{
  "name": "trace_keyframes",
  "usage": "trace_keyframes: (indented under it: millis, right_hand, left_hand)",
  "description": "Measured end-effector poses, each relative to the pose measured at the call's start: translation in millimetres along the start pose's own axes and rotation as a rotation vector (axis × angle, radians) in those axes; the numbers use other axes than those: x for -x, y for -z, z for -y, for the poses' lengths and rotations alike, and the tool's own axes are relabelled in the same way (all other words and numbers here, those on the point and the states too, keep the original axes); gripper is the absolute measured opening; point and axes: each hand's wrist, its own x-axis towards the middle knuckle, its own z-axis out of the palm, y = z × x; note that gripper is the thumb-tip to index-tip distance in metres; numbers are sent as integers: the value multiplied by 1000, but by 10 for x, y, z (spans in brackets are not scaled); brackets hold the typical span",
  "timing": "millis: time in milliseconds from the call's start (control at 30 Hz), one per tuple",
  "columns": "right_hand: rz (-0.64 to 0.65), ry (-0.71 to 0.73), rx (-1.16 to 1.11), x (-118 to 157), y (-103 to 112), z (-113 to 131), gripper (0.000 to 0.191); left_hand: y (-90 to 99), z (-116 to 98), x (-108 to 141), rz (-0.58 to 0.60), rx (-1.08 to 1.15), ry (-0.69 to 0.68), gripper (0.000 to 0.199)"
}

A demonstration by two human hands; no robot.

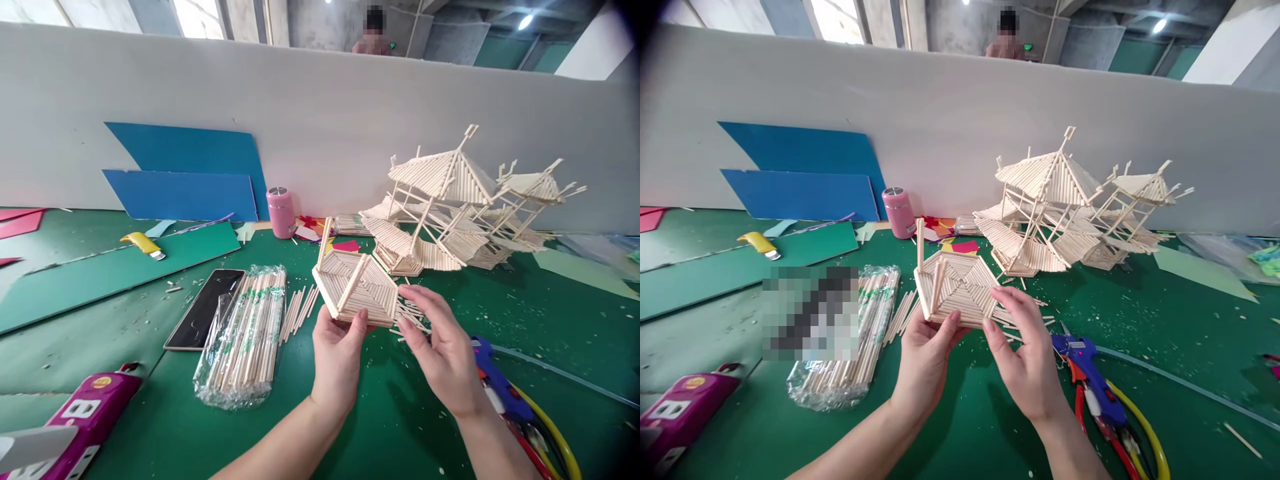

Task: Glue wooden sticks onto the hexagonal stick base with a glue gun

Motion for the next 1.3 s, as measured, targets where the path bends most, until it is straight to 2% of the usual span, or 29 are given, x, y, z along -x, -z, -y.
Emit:
trace_keyframes:
  millis: [67,167,400,967,1300]
  right_hand:
    - [35,22,-23,-37,-78,-9,32]
    - [15,36,-58,-95,-164,-93,29]
    - [11,40,-106,-205,-219,-220,21]
    - [26,26,-99,-172,-227,-238,19]
    - [24,17,-111,-123,-219,-192,19]
  left_hand:
    - [-55,31,-23,5,17,-31,26]
    - [-139,60,-52,-7,37,-67,29]
    - [-250,91,-84,-46,93,-138,35]
    - [-242,146,-105,-44,65,-129,41]
    - [-198,142,-56,-39,65,-71,41]
